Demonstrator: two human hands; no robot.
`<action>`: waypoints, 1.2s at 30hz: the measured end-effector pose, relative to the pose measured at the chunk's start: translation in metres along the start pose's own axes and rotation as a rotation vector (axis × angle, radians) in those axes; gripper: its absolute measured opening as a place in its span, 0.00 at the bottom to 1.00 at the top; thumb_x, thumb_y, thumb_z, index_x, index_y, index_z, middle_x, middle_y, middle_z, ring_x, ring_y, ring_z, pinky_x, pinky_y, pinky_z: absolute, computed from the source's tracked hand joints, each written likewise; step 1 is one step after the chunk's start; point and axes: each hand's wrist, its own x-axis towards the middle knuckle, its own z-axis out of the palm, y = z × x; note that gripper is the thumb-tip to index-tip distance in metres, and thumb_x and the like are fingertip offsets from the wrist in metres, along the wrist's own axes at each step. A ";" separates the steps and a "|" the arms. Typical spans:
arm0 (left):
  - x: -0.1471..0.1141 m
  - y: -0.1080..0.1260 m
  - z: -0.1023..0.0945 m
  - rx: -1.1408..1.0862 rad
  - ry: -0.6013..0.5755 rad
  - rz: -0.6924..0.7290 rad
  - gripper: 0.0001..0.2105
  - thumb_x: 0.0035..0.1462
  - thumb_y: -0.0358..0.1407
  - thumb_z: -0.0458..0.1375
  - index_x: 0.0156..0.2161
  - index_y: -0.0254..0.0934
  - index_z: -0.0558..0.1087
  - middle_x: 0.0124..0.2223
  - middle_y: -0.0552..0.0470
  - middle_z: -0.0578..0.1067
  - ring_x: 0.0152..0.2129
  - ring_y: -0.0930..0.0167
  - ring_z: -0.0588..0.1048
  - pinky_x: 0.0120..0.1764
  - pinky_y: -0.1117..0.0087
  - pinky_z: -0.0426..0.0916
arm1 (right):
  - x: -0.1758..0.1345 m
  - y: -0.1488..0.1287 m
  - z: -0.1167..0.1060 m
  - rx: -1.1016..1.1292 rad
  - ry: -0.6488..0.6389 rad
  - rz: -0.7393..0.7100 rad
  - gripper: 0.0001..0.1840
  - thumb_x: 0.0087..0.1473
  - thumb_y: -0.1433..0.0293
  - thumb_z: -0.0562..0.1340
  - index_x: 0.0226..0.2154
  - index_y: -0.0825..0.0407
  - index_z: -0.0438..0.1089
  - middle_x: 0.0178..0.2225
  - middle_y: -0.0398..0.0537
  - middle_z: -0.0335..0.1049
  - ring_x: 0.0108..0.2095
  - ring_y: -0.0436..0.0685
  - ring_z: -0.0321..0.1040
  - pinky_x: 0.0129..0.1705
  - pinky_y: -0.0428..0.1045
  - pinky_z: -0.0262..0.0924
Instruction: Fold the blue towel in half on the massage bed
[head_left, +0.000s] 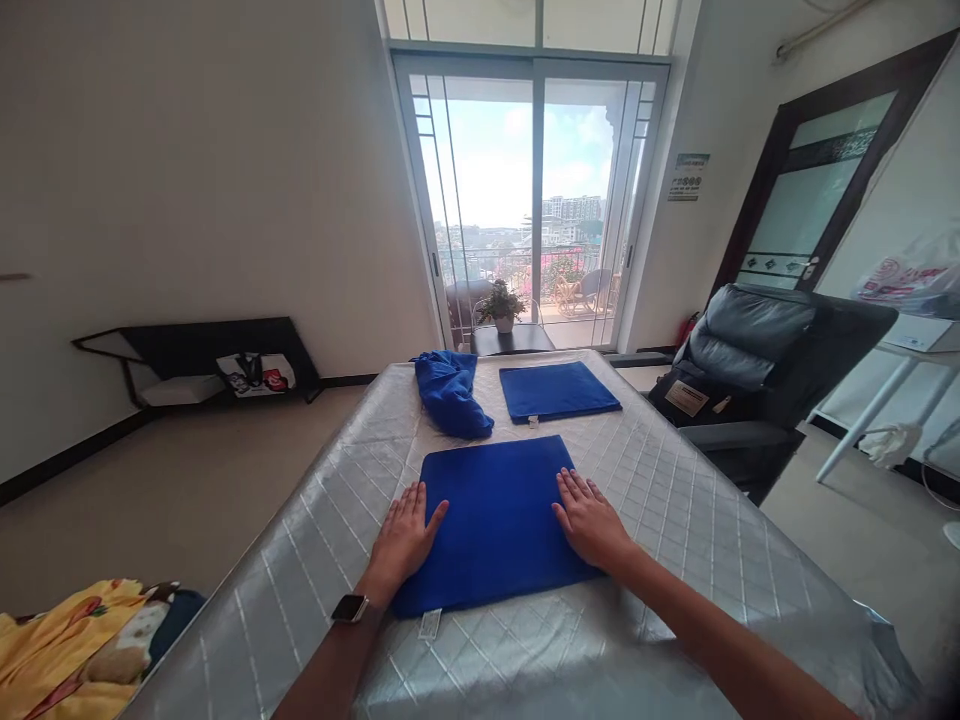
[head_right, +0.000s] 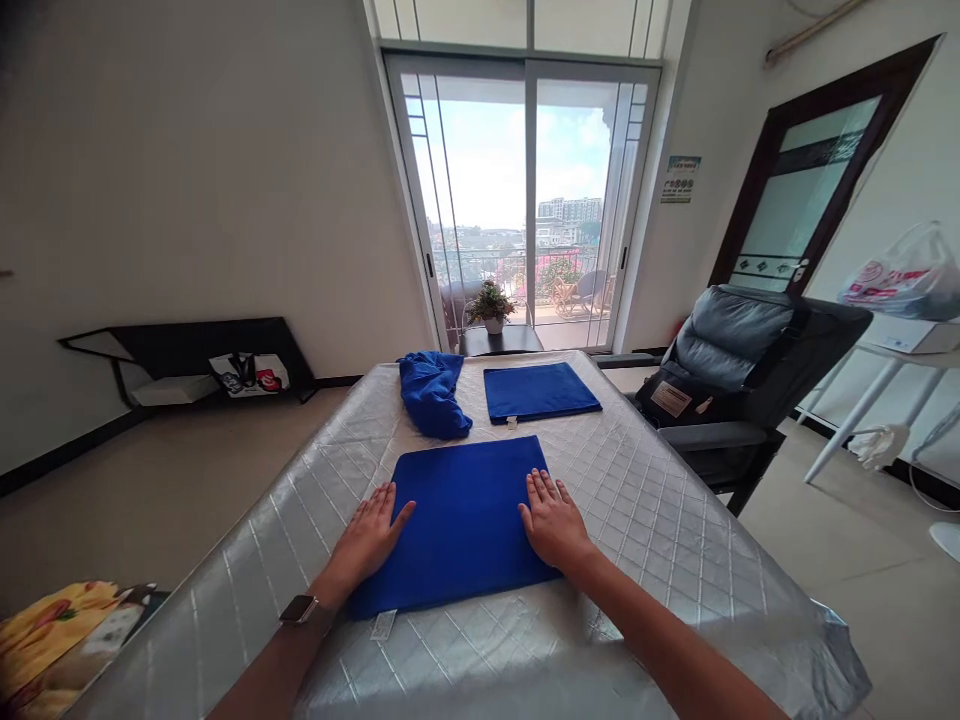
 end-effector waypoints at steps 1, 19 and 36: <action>0.000 -0.001 0.000 -0.003 0.007 -0.025 0.36 0.67 0.55 0.34 0.68 0.30 0.58 0.68 0.36 0.61 0.67 0.57 0.57 0.65 0.50 0.54 | -0.011 0.000 0.001 0.010 -0.039 0.020 0.35 0.69 0.58 0.39 0.70 0.62 0.46 0.71 0.53 0.39 0.71 0.59 0.34 0.71 0.58 0.33; 0.003 0.227 -0.034 -0.308 -0.079 0.477 0.32 0.70 0.50 0.34 0.71 0.32 0.50 0.72 0.42 0.52 0.69 0.65 0.48 0.69 0.56 0.49 | -0.049 -0.001 0.009 0.071 -0.124 0.046 0.33 0.67 0.64 0.43 0.71 0.57 0.41 0.72 0.48 0.31 0.71 0.57 0.29 0.71 0.57 0.34; -0.102 0.037 -0.020 -0.075 -0.104 -0.059 0.38 0.66 0.58 0.40 0.71 0.34 0.45 0.73 0.45 0.44 0.70 0.59 0.46 0.67 0.52 0.51 | -0.047 -0.006 0.002 0.035 -0.175 0.100 0.36 0.69 0.56 0.41 0.70 0.60 0.39 0.72 0.49 0.29 0.71 0.57 0.29 0.71 0.58 0.31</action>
